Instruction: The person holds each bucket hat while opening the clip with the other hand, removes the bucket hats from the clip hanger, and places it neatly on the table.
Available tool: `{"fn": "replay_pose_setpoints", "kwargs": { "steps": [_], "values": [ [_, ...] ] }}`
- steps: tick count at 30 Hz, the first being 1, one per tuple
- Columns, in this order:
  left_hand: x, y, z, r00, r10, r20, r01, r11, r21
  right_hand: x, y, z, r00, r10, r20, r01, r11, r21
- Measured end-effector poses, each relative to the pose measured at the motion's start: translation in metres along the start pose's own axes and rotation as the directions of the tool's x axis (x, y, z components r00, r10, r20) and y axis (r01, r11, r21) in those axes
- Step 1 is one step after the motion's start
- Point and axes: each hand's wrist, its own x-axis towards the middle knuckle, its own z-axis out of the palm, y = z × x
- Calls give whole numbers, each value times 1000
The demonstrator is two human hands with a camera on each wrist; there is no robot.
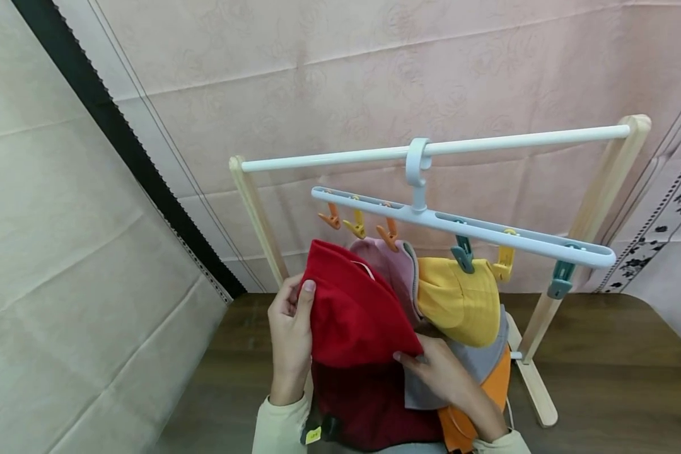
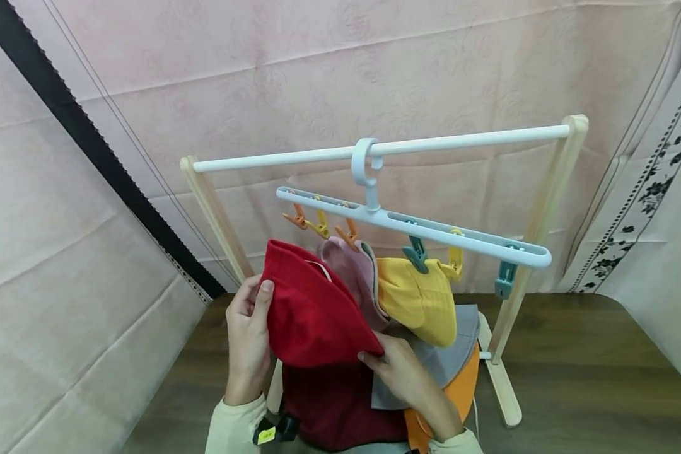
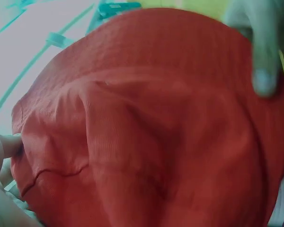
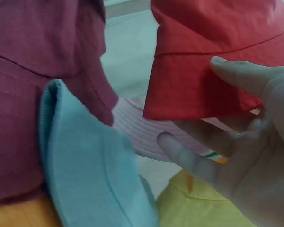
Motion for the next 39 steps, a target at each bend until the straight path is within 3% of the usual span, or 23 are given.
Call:
{"fn": "replay_pose_setpoints", "kwargs": {
  "steps": [5, 9, 13, 19, 21, 25, 29, 35, 39],
  "values": [
    [3, -6, -4, 1000, -1, 5, 0, 986, 170, -7, -5, -16, 991, 81, 108, -88, 994, 60],
    [5, -11, -9, 998, -44, 49, 26, 948, 316, -12, -6, -23, 977, 132, 165, -146, 986, 79],
    [5, -19, -10, 989, -103, 103, 38, 866, 499, -13, -1, -23, 968, 151, 199, -165, 985, 53],
    [2, -39, -1, 964, -208, 166, 26, 694, 719, -14, 3, -16, 973, 164, 164, -161, 986, -33],
    [0, -47, 1, 958, -235, 162, 37, 665, 746, -12, 5, -14, 972, 180, 150, -177, 984, -33],
    [-1, -65, 3, 954, -253, 159, 57, 677, 734, -8, 24, -8, 975, 187, 119, -184, 982, -36],
    [-1, -79, 0, 966, -217, 139, 56, 704, 708, -4, 45, 1, 983, 165, 81, -161, 985, -55],
    [0, -93, 0, 985, -123, 120, 6, 725, 689, -3, 1, 1, 976, 220, 2, -220, 976, 7],
    [-3, -97, 2, 989, -96, 115, -14, 706, 708, 1, -10, 10, 962, 232, -147, -245, 966, -80]
  ]
}}
